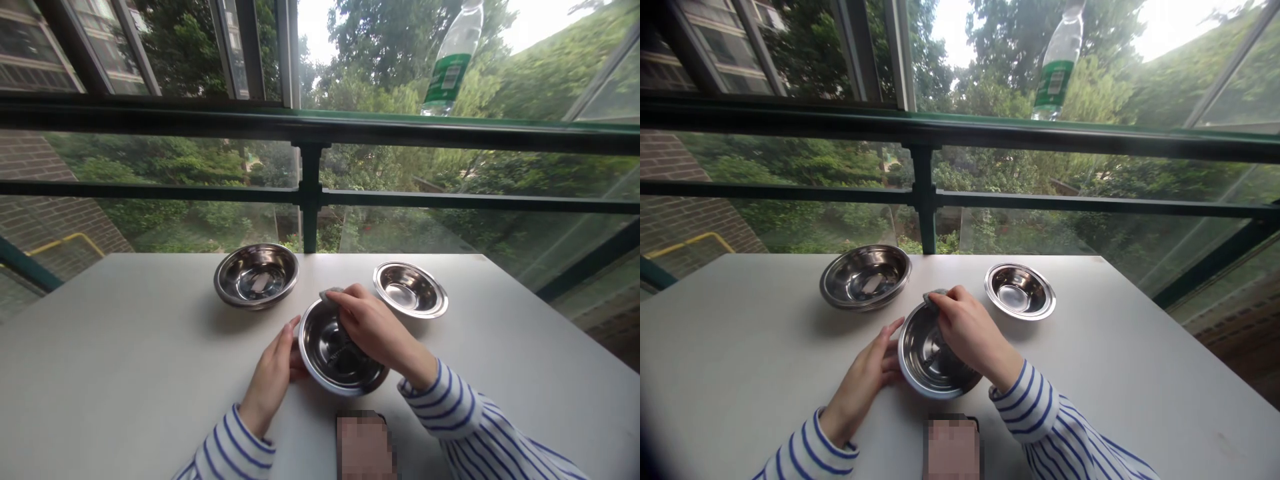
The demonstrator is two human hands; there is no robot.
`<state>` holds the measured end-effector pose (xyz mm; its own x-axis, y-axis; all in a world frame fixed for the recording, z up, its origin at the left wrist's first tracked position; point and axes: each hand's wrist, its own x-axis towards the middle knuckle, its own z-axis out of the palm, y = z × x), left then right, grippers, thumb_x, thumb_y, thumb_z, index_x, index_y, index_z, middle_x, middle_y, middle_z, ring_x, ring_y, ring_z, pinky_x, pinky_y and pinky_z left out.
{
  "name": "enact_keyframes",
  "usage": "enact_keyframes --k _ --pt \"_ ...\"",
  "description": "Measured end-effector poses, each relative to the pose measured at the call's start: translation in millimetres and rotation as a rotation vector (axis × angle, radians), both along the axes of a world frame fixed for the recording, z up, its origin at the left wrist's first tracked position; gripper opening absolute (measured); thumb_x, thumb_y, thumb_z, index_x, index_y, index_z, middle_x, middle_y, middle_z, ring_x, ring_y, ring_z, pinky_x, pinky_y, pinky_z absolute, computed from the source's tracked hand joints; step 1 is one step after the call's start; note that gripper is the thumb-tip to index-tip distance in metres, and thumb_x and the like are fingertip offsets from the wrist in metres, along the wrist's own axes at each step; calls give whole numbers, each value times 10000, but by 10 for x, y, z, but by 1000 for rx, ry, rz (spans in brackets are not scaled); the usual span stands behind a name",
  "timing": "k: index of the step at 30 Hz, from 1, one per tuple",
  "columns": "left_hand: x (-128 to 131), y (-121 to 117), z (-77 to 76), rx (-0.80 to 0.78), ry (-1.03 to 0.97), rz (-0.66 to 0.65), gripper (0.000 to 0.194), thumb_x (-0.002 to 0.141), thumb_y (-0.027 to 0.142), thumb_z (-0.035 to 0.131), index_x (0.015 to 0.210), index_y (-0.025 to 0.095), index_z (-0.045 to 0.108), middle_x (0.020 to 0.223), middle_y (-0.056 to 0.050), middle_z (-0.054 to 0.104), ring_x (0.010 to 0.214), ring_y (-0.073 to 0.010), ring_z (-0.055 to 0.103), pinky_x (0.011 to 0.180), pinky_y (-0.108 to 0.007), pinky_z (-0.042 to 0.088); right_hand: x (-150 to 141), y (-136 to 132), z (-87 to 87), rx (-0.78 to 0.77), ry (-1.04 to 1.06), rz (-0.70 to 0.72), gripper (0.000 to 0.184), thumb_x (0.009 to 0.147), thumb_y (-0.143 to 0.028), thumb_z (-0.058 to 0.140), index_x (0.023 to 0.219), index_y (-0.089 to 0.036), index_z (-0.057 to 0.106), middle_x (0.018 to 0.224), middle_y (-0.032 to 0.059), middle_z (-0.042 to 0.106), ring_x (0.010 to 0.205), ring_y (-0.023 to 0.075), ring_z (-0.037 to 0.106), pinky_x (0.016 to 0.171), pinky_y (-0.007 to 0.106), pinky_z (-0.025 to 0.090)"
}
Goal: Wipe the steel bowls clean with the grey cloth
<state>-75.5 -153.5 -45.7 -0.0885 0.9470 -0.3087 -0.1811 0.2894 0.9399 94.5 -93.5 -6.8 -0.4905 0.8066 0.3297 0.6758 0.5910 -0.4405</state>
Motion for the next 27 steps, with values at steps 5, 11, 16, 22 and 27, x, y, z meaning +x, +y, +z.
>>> enact_keyframes --k 5,11,16,22,27 --pt "36 -11 25 -25 -61 -3 382 825 363 476 1108 118 557 719 -43 622 574 -126 559 537 -241 437 -27 -14 -47 -56 -131 2 406 840 -97 404 1213 -204 520 975 88 551 882 171 564 796 290 435" --pt "110 -32 57 -85 -206 -77 342 808 311 507 1091 129 568 698 -26 613 540 -105 555 512 -219 427 -78 -25 -117 -33 -167 64 400 859 -106 382 1230 -203 497 950 89 545 863 178 551 752 291 443" --pt "126 -24 20 -50 -217 -106 338 787 254 532 1094 120 577 623 -18 620 521 -106 550 514 -217 432 -93 -122 -100 -50 -153 248 381 854 -95 392 1195 -198 526 951 88 545 845 162 552 751 279 453" --pt "110 -3 -40 -5 -210 -78 335 776 266 546 1074 122 602 627 -17 630 519 -108 547 509 -219 427 -141 -123 -81 -23 -246 207 369 858 -109 394 1183 -211 533 920 79 559 823 165 556 728 262 440" --pt "117 7 -41 -25 -193 -77 395 771 263 552 1140 124 573 596 -14 623 508 -105 536 494 -210 412 -174 14 -117 37 -322 -46 385 856 -107 379 1206 -187 518 925 98 560 788 177 560 695 271 430"
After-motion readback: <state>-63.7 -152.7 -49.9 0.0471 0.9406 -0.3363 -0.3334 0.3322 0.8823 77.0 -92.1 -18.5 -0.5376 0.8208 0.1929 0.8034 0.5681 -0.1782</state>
